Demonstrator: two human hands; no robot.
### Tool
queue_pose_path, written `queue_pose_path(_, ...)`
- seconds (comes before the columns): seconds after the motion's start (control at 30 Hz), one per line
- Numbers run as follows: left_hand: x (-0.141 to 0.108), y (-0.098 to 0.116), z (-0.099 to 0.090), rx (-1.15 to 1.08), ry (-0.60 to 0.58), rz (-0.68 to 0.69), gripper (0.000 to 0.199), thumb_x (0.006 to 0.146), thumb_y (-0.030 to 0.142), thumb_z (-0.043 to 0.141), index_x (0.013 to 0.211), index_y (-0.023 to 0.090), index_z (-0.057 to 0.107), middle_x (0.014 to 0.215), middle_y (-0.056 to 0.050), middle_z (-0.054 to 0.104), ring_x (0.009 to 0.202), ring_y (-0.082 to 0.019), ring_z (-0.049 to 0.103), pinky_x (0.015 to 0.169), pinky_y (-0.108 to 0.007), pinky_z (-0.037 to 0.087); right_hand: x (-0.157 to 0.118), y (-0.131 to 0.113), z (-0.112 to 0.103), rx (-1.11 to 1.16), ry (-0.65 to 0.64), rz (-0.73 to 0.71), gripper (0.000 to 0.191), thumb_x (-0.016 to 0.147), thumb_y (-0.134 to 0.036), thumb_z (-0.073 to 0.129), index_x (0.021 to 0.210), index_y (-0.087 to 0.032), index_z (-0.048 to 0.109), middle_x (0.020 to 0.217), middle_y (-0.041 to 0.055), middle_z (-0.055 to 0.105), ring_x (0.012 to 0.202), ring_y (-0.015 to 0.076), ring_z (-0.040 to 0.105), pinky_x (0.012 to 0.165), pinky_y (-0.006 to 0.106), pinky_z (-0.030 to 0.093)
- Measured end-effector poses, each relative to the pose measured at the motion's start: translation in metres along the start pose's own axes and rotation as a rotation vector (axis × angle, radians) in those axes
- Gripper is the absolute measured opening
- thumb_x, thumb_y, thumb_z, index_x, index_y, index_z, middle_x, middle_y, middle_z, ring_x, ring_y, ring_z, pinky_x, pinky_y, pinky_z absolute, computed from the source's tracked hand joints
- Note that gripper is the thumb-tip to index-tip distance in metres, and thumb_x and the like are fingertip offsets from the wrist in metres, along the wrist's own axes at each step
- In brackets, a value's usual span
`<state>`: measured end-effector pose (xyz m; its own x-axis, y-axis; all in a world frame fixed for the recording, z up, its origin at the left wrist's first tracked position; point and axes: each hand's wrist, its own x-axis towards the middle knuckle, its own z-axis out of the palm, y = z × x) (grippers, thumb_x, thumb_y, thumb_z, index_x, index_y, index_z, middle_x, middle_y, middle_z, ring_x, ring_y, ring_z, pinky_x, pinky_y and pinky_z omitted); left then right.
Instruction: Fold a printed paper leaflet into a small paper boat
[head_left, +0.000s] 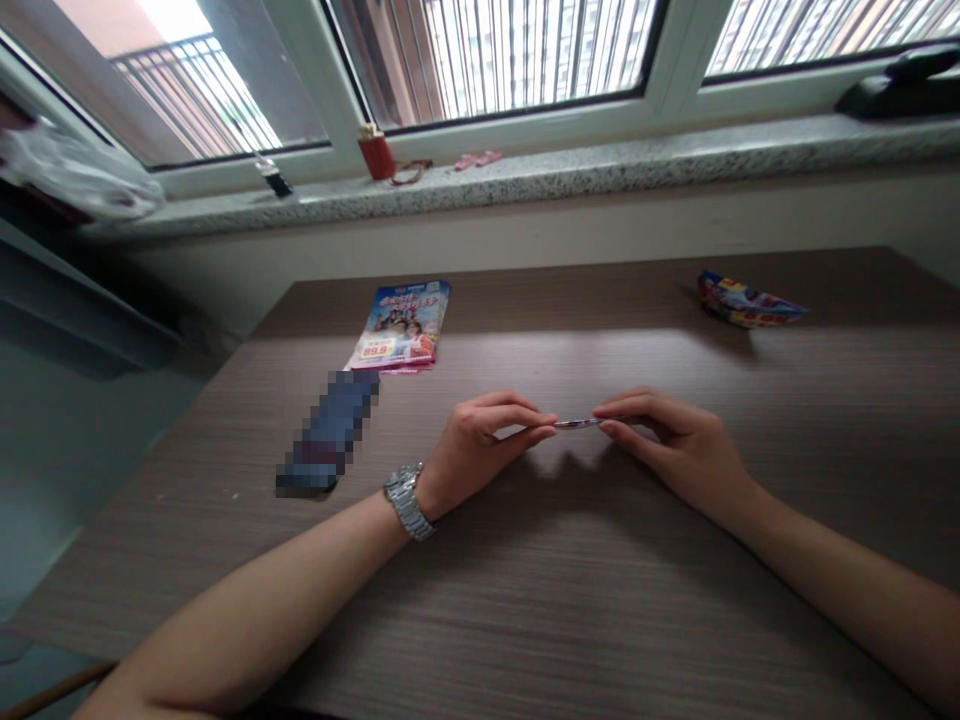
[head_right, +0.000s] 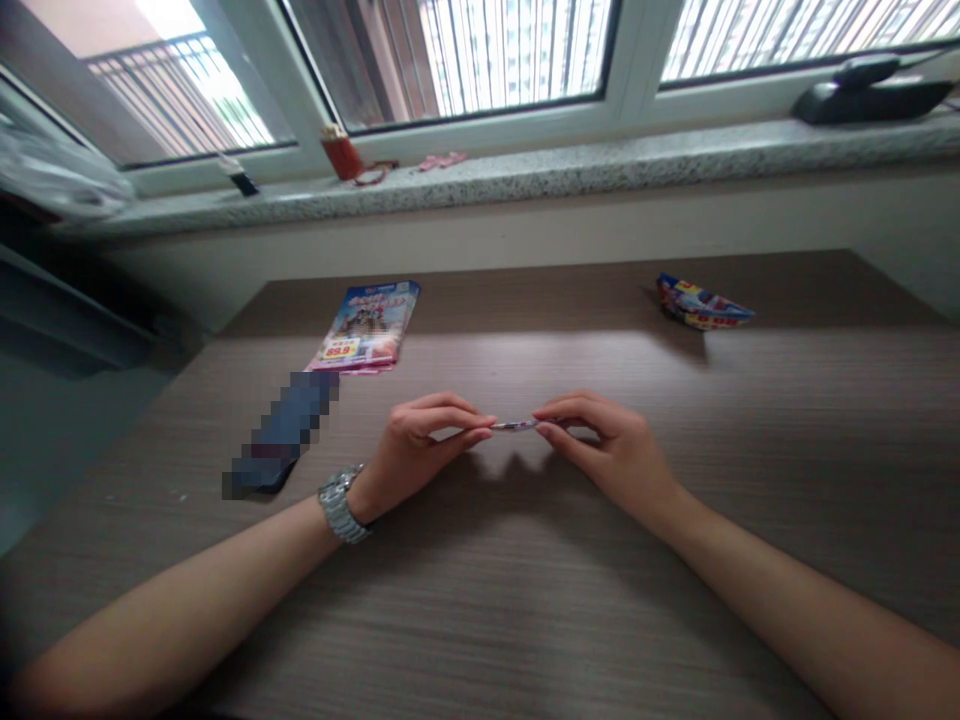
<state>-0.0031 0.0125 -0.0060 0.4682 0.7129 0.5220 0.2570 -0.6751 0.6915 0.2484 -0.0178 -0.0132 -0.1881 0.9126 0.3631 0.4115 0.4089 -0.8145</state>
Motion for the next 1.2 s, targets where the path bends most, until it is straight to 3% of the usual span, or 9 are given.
queue_pose_path(0.3, 0.0012, -0.0008, -0.0017, -0.017, -0.013, 0.008, 0.013, 0.089, 0.024, 0.072, 0.099, 0.018, 0.077, 0.093, -0.006, 0.075, 0.081, -0.012, 0.071, 0.076, -0.023, 0.059, -0.0004, 0.0024, -0.0017, 0.065, 0.031, -0.008, 0.010, 0.089, -0.034, 0.070, 0.090, -0.026, 0.077, 0.090, 0.0047, 0.076, 0.080, 0.0198, 0.072, 0.072, 0.033, 0.059)
queue_pose_path(0.53, 0.0010, -0.0008, -0.0011, 0.018, 0.022, 0.040, 0.012, 0.089, 0.022, 0.072, 0.100, 0.017, 0.075, 0.093, -0.006, 0.073, 0.082, -0.012, 0.069, 0.076, -0.024, 0.057, -0.0003, 0.0013, 0.0008, 0.064, -0.004, 0.077, 0.013, 0.089, -0.036, 0.070, 0.093, -0.025, 0.076, 0.097, 0.0053, 0.077, 0.083, 0.0194, 0.071, 0.069, 0.030, 0.058)
queue_pose_path(0.87, 0.0026, -0.0009, -0.0029, 0.082, -0.050, 0.098, 0.015, 0.091, 0.020, 0.068, 0.105, 0.019, 0.074, 0.097, -0.007, 0.070, 0.087, -0.013, 0.067, 0.081, -0.026, 0.058, 0.0014, -0.0049, 0.0010, 0.046, -0.023, 0.125, 0.017, 0.089, -0.040, 0.070, 0.097, -0.025, 0.075, 0.090, 0.0036, 0.079, 0.074, 0.0196, 0.074, 0.063, 0.029, 0.061)
queue_pose_path(1.2, 0.0013, -0.0061, -0.0010, 0.183, -0.124, 0.094, 0.017, 0.092, 0.021, 0.066, 0.108, 0.019, 0.072, 0.106, -0.009, 0.068, 0.095, -0.016, 0.067, 0.087, -0.030, 0.058, 0.0031, -0.0037, 0.0016, 0.115, -0.044, 0.130, 0.017, 0.088, -0.037, 0.070, 0.100, -0.024, 0.074, 0.102, 0.0050, 0.078, 0.089, 0.0202, 0.074, 0.079, 0.031, 0.062)
